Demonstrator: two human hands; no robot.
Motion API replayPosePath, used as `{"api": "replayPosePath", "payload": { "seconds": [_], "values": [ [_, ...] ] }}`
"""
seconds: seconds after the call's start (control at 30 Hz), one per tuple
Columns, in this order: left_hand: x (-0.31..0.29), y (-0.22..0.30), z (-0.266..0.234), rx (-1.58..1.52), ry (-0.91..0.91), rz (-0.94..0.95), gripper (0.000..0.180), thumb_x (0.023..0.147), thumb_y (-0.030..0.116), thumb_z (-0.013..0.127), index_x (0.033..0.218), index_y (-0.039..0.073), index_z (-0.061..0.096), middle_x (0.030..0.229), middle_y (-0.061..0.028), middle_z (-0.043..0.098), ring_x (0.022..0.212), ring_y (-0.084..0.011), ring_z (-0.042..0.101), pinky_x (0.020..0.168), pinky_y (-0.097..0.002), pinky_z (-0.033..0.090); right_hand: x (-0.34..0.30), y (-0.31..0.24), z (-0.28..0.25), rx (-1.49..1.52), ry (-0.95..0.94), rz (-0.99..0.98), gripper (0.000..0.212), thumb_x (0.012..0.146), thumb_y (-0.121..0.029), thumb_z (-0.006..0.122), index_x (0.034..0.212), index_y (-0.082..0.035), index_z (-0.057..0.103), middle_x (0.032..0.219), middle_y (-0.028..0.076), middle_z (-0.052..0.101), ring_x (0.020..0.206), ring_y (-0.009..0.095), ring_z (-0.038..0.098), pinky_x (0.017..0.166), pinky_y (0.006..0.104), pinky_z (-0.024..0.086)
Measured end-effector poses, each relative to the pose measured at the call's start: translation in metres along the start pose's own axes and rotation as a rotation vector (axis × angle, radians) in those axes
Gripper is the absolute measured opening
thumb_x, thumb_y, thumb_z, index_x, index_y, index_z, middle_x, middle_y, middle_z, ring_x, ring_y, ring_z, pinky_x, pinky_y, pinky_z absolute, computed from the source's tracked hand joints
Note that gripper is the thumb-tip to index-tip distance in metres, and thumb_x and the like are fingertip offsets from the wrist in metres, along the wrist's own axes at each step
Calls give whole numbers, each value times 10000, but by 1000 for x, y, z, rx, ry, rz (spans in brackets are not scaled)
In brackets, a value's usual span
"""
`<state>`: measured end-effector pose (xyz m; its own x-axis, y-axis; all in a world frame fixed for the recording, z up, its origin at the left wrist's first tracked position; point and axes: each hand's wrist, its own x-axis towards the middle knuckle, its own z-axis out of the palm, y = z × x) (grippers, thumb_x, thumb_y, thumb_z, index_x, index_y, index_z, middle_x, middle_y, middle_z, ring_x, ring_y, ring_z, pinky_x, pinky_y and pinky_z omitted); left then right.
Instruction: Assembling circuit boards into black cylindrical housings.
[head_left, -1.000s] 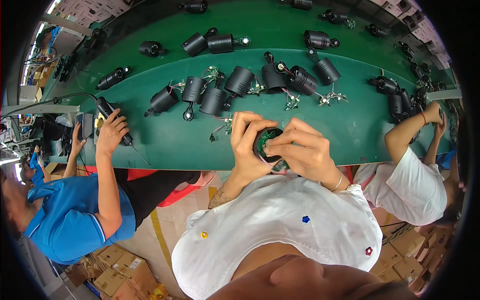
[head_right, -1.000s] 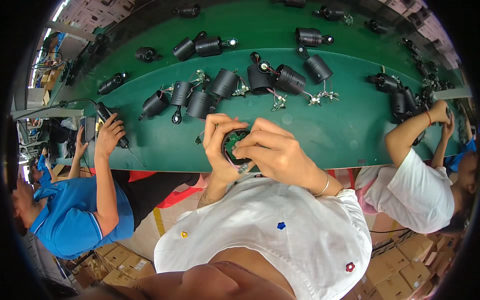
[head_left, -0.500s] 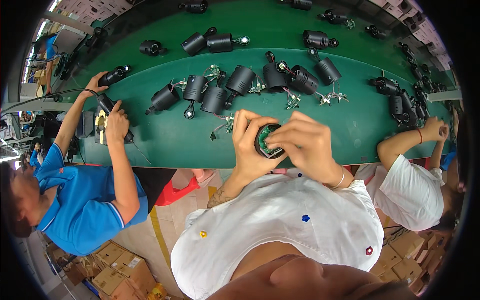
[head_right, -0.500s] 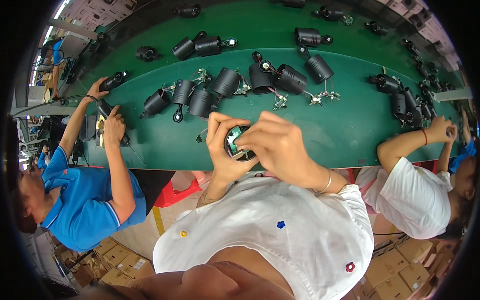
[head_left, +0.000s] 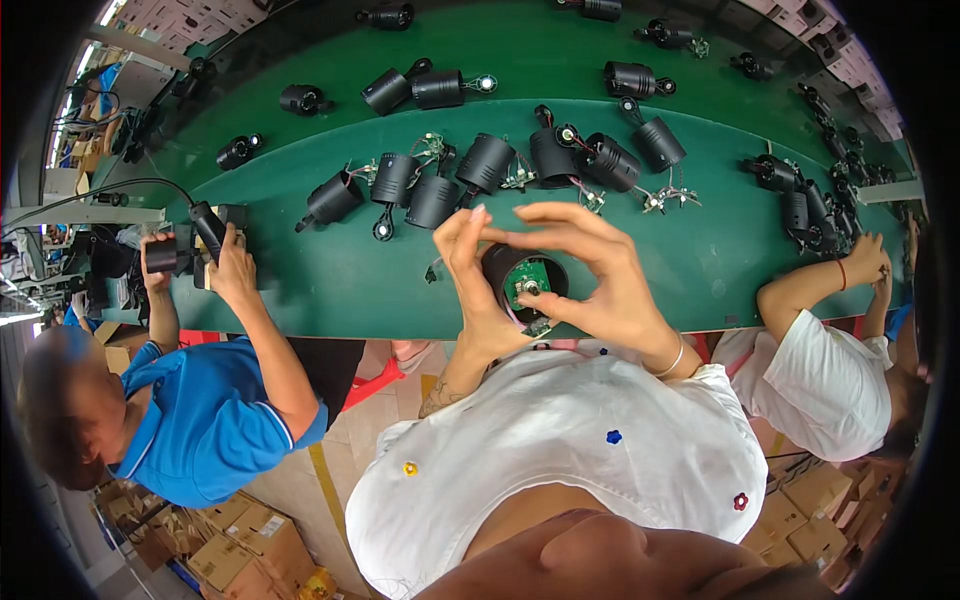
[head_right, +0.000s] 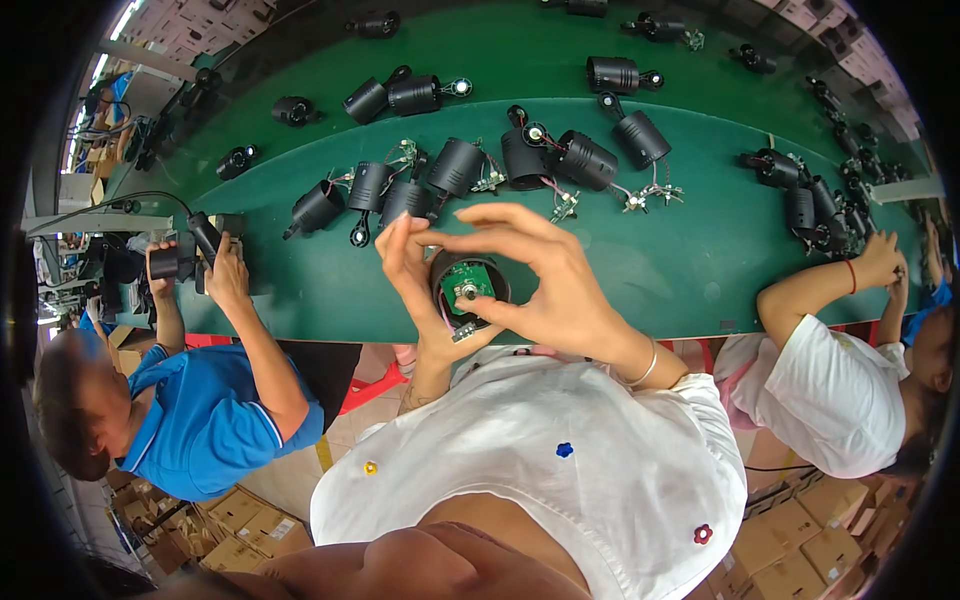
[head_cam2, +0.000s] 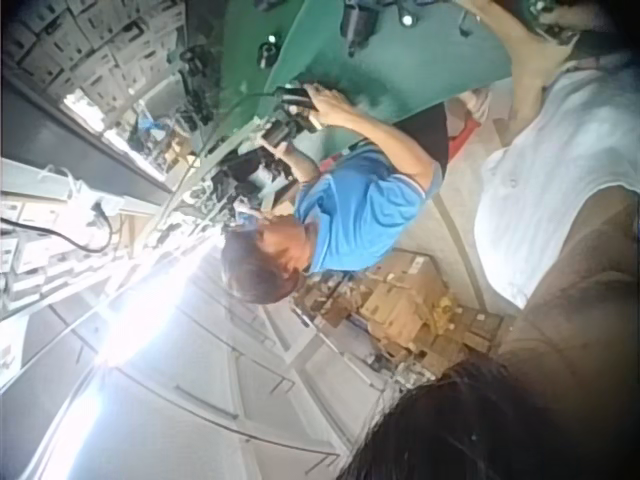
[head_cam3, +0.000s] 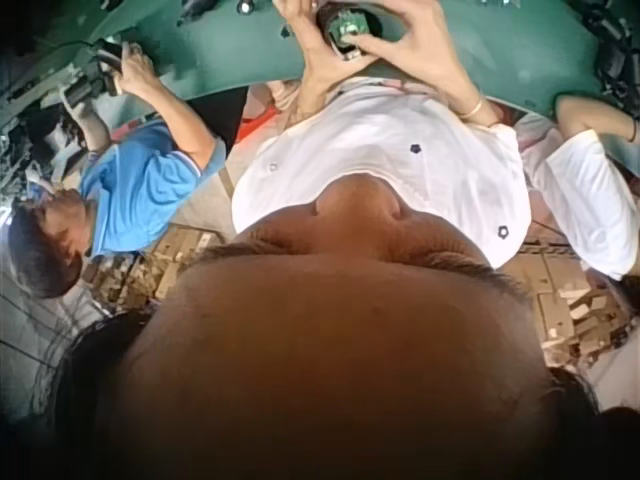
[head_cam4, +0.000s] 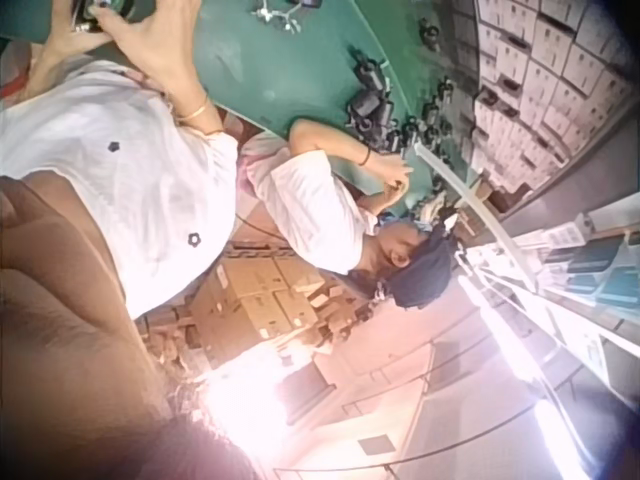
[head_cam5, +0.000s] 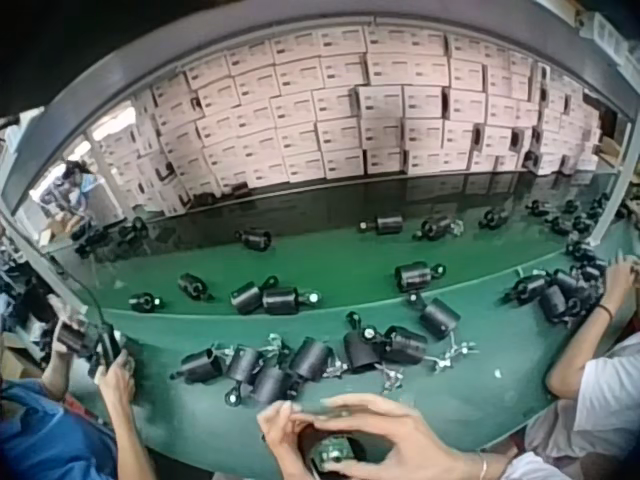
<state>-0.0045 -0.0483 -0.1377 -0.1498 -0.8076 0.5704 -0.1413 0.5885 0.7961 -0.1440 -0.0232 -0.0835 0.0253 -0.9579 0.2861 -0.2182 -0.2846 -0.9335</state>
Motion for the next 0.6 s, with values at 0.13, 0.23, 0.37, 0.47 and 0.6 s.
{"api": "replayPosePath", "payload": {
  "seconds": [0.13,0.23,0.37,0.47,0.6],
  "values": [
    [2,3,-4,-31,-65,-27,1007,604,125,755,1466,34,243,1347,-185,292,972,-247,484,813,-344,482,-4,6,4,129,-36,121,478,615,25,775,1084,-29,703,1134,112,669,1013,263,627,910,354,501],
    [1,4,-4,-30,-91,-55,1026,606,124,751,1480,36,220,1357,-191,282,993,-247,477,811,-343,483,-6,11,4,172,-55,148,504,609,39,777,1103,-23,699,1141,132,674,1064,277,629,952,358,498],
    [0,3,-3,0,-102,-116,1121,535,139,759,1491,35,183,1307,-164,324,1009,-220,468,786,-331,481,-4,19,3,165,-81,109,501,613,57,769,1102,-22,701,1170,159,669,1088,281,631,980,357,492],
    [-1,1,-2,79,-94,-110,1119,538,126,748,1496,35,177,1306,-166,334,1015,-225,466,785,-330,482,-4,28,8,259,-37,121,448,631,37,767,1072,-27,715,1077,127,709,993,239,666,870,321,521],
    [0,2,-2,97,-83,-119,1092,544,94,748,1491,34,207,1319,-178,333,1022,-258,468,827,-356,467,-3,36,11,299,-16,83,432,637,34,767,1062,-22,717,1044,109,725,944,221,684,826,301,535]
  ]
}}
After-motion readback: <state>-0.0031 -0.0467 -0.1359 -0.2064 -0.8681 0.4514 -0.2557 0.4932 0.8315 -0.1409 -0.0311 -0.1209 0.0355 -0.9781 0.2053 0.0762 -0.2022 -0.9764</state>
